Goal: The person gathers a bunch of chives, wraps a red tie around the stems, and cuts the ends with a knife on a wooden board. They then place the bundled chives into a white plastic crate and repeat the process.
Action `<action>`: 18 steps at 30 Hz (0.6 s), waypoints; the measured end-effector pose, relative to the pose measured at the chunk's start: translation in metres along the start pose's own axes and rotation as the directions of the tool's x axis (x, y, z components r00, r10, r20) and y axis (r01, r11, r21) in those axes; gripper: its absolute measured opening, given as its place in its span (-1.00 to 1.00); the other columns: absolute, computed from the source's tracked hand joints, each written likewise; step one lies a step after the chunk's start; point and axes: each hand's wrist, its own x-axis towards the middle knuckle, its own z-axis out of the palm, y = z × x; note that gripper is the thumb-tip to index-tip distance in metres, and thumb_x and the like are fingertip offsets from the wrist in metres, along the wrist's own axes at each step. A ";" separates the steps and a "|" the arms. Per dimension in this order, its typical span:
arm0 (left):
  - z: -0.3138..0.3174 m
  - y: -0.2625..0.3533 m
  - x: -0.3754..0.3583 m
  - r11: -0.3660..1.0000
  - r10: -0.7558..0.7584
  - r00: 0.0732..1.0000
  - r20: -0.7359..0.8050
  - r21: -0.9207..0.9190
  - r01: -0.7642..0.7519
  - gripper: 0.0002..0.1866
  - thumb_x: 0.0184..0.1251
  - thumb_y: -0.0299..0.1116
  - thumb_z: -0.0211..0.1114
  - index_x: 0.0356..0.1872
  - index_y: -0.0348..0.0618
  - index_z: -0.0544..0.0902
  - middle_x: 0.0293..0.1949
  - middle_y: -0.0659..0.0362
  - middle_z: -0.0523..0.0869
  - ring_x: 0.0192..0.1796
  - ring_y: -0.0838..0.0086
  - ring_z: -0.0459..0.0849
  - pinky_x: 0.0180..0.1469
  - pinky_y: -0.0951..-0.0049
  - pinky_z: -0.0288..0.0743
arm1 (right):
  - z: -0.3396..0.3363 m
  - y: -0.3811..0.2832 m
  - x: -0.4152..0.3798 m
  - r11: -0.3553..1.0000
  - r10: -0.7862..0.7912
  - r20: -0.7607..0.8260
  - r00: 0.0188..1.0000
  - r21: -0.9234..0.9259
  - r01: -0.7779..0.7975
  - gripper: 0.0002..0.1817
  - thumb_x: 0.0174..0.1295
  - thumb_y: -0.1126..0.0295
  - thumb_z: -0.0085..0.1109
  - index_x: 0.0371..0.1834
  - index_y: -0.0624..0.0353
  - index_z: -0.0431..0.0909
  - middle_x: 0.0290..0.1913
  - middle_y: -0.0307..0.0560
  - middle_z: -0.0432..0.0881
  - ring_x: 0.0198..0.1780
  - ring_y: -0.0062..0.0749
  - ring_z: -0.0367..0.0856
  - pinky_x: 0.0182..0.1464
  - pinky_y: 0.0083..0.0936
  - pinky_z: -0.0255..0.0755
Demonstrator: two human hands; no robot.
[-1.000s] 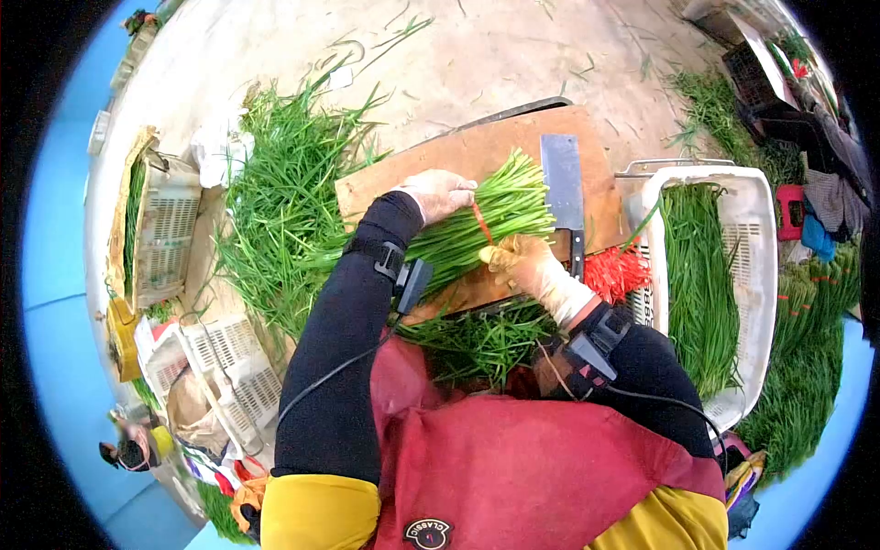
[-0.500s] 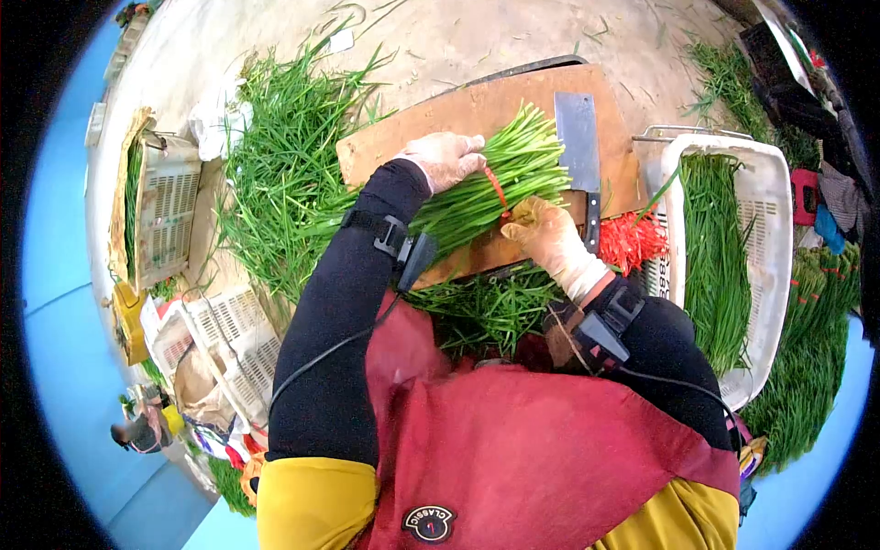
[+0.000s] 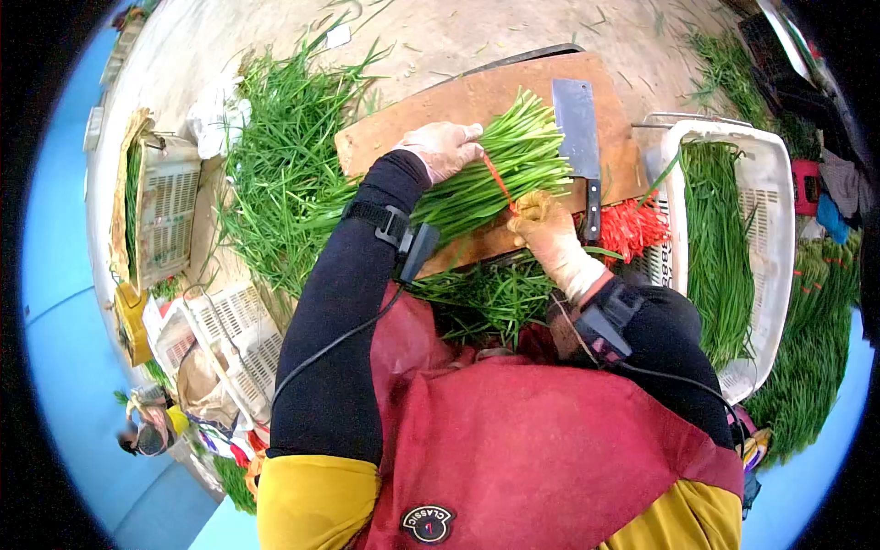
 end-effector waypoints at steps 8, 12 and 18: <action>-0.002 -0.016 0.010 0.964 -0.064 0.998 -0.022 -0.261 0.056 -0.77 0.27 -0.46 0.19 -0.07 -0.13 0.67 -0.07 0.08 0.73 0.03 0.39 0.66 0.14 0.42 0.47 | -0.012 -0.069 -0.014 0.998 0.057 0.148 0.987 0.004 -0.058 -0.83 0.08 0.59 0.14 -0.26 0.13 0.57 -0.42 -0.25 0.59 -0.56 -0.66 0.42 -0.50 -0.73 0.36; -0.007 0.003 0.019 0.955 0.277 0.960 0.037 0.103 -0.280 -0.84 0.10 -0.43 0.28 -0.26 -0.08 0.67 -0.29 0.07 0.67 -0.11 0.11 0.65 -0.06 0.24 0.54 | -0.014 -0.056 0.000 0.993 0.018 0.253 0.967 -0.113 0.011 -0.84 0.09 0.58 0.11 -0.28 0.13 0.60 -0.42 -0.27 0.60 -0.50 -0.65 0.48 -0.47 -0.65 0.39; -0.040 0.040 0.035 0.978 0.148 0.949 0.280 0.102 -0.183 -0.82 0.10 -0.32 0.23 -0.26 -0.04 0.64 -0.31 0.05 0.69 -0.14 0.12 0.67 -0.09 0.19 0.53 | -0.010 -0.056 0.014 0.987 0.048 0.219 0.975 -0.163 -0.012 -0.85 0.10 0.55 0.10 -0.26 0.15 0.58 -0.43 -0.25 0.59 -0.48 -0.61 0.49 -0.42 -0.61 0.41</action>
